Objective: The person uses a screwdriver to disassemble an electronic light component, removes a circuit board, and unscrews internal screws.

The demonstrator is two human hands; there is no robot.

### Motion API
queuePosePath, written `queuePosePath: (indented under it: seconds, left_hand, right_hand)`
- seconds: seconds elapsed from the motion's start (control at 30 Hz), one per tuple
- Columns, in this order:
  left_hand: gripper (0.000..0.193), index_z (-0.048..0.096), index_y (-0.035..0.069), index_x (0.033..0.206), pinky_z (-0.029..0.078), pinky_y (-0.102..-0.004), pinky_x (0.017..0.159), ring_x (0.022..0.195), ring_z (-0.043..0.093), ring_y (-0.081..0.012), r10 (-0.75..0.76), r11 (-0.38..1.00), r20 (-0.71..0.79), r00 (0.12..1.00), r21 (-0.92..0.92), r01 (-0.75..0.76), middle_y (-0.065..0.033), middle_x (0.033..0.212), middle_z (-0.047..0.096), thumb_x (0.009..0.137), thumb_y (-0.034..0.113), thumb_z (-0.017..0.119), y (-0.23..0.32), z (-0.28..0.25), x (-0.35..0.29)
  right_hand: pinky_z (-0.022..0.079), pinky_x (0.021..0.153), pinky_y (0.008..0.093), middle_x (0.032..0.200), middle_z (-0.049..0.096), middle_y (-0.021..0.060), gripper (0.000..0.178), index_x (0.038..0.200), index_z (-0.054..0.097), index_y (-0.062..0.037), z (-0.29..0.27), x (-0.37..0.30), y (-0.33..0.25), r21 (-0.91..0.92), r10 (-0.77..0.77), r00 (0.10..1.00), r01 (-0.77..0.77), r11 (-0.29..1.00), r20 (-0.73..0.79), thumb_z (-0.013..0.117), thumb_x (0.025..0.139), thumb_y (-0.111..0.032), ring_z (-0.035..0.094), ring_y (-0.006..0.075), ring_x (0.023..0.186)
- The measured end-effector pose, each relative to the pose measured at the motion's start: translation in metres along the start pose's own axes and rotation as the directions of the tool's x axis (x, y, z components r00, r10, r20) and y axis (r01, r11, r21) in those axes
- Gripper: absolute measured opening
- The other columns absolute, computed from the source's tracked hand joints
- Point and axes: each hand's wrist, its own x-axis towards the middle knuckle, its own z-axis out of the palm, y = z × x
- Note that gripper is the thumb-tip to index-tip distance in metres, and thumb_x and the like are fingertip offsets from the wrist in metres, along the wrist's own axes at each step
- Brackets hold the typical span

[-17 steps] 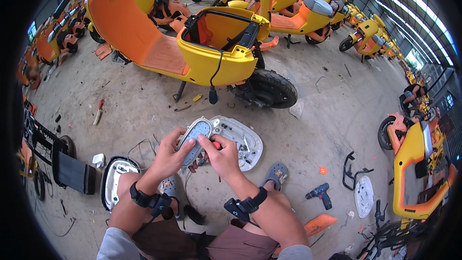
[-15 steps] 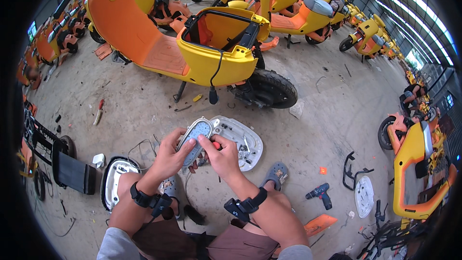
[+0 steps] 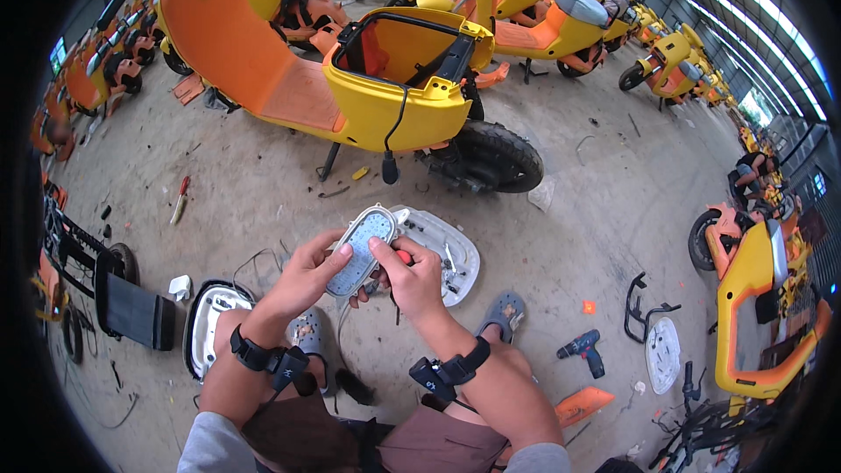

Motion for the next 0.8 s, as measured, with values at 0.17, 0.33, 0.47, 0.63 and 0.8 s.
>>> queuePosePath:
  seconds: [0.17, 0.33, 0.47, 0.63, 0.8]
  left_hand:
    - [0.045, 0.037, -0.004, 0.142, 0.059, -0.0356, 0.073, 0.086, 0.071, -0.0250, -0.030, 0.999, 0.096, 0.995, 0.041, 0.026, -0.0173, 0.105, 0.067, 0.103, 0.015, 0.050, -0.002, -0.012, -0.002]
    - [0.047, 0.035, -0.008, 0.142, 0.058, -0.0314, 0.068, 0.081, 0.071, -0.0214, 0.022, 0.998, 0.096, 0.995, 0.063, -0.028, -0.0154, 0.101, 0.067, 0.101, 0.009, 0.052, -0.003, -0.008, -0.002]
    - [0.045, 0.038, -0.007, 0.141, 0.060, -0.0365, 0.073, 0.083, 0.070, -0.0236, 0.037, 0.990, 0.088, 0.995, 0.133, -0.048, -0.0157, 0.103, 0.066, 0.101, 0.008, 0.053, -0.007, -0.012, -0.001]
    - [0.043, 0.040, -0.008, 0.139, 0.061, -0.0361, 0.069, 0.080, 0.070, -0.0217, 0.048, 0.991, 0.046, 0.998, 0.120, -0.054, -0.0150, 0.102, 0.066, 0.101, 0.008, 0.052, -0.008, -0.007, -0.003]
    - [0.040, 0.043, -0.007, 0.137, 0.061, -0.0350, 0.067, 0.076, 0.069, -0.0200, 0.068, 0.983, -0.002, 0.998, 0.172, -0.067, -0.0143, 0.101, 0.065, 0.101, 0.009, 0.051, -0.002, -0.002, -0.006]
  right_hand:
    - [0.041, 0.051, 0.0221, 0.064, 0.062, 0.0004, 0.027, 0.082, 0.072, -0.0005, 0.000, 0.001, 0.000, -0.007, -0.016, 1.000, 0.016, 1.000, -0.023, 0.069, 0.091, -0.026, 0.053, 0.0054, 0.055]
    - [0.041, 0.051, 0.0209, 0.065, 0.063, 0.0006, 0.029, 0.083, 0.071, 0.0001, -0.001, 0.000, 0.004, -0.013, -0.001, 1.000, 0.001, 1.000, -0.021, 0.069, 0.092, -0.027, 0.053, 0.0052, 0.056]
    - [0.042, 0.052, 0.0208, 0.065, 0.063, 0.0013, 0.030, 0.085, 0.071, 0.0007, 0.001, -0.001, 0.005, -0.011, 0.004, 1.000, -0.005, 1.000, -0.024, 0.069, 0.091, -0.029, 0.054, 0.0056, 0.057]
    - [0.044, 0.053, 0.0213, 0.066, 0.063, 0.0017, 0.031, 0.086, 0.072, 0.0013, 0.000, -0.002, 0.005, -0.053, -0.025, 0.999, 0.024, 0.998, -0.027, 0.069, 0.091, -0.029, 0.055, 0.0059, 0.057]
    - [0.045, 0.052, 0.0216, 0.065, 0.062, 0.0016, 0.029, 0.085, 0.072, 0.0014, 0.003, -0.003, 0.001, -0.104, -0.071, 0.996, 0.065, 0.992, -0.048, 0.069, 0.091, -0.027, 0.055, 0.0060, 0.057]
